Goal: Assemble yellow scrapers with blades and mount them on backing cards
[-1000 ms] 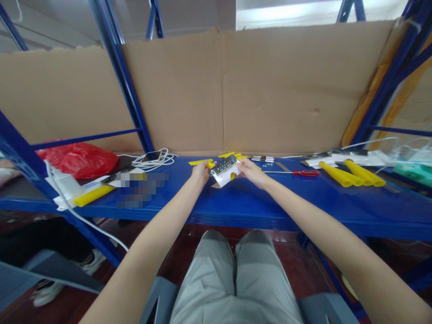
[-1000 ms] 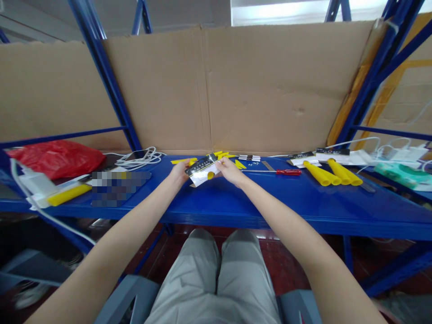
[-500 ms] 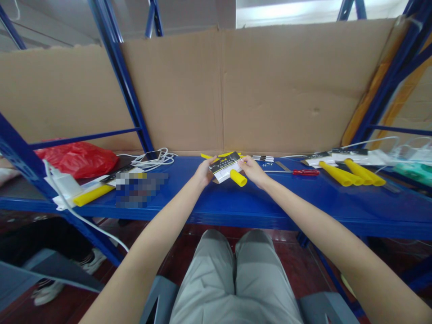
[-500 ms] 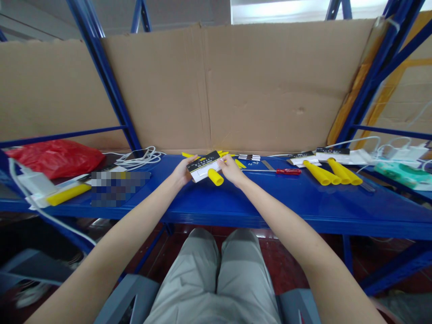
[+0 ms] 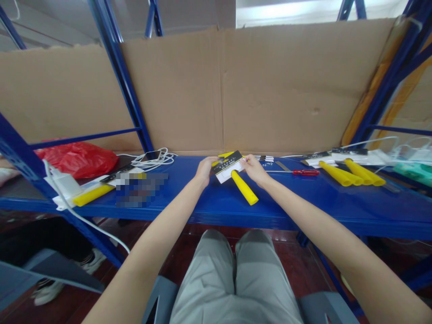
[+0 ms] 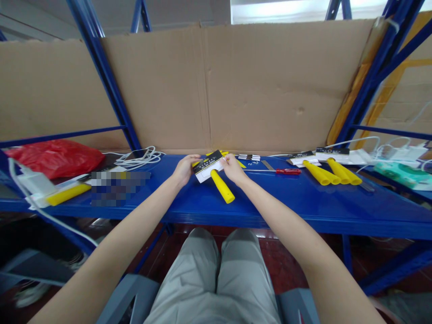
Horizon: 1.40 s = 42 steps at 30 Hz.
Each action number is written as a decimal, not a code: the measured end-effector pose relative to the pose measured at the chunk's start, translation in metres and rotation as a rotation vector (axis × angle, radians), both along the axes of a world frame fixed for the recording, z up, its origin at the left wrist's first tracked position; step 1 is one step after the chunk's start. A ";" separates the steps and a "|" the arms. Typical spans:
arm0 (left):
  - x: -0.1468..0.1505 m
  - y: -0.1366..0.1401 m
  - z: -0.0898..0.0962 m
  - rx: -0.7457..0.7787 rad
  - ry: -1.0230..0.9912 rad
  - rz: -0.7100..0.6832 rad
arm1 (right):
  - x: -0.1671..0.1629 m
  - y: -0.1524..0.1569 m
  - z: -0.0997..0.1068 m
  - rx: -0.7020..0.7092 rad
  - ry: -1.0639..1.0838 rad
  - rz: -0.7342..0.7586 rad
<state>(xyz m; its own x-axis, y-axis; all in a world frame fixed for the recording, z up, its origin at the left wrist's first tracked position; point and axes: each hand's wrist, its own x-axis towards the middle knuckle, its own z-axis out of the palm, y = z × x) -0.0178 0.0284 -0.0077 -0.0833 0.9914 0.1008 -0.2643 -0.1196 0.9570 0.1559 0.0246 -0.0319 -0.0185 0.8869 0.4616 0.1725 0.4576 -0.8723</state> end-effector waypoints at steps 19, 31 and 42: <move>0.003 -0.005 -0.009 0.113 0.195 -0.306 | 0.005 0.000 0.005 -0.100 0.108 -0.119; 0.002 0.007 -0.012 0.059 0.061 -0.034 | 0.001 -0.018 0.013 -0.150 0.009 0.003; -0.004 0.009 -0.012 0.043 0.062 0.016 | 0.005 -0.031 0.015 0.120 -0.550 0.089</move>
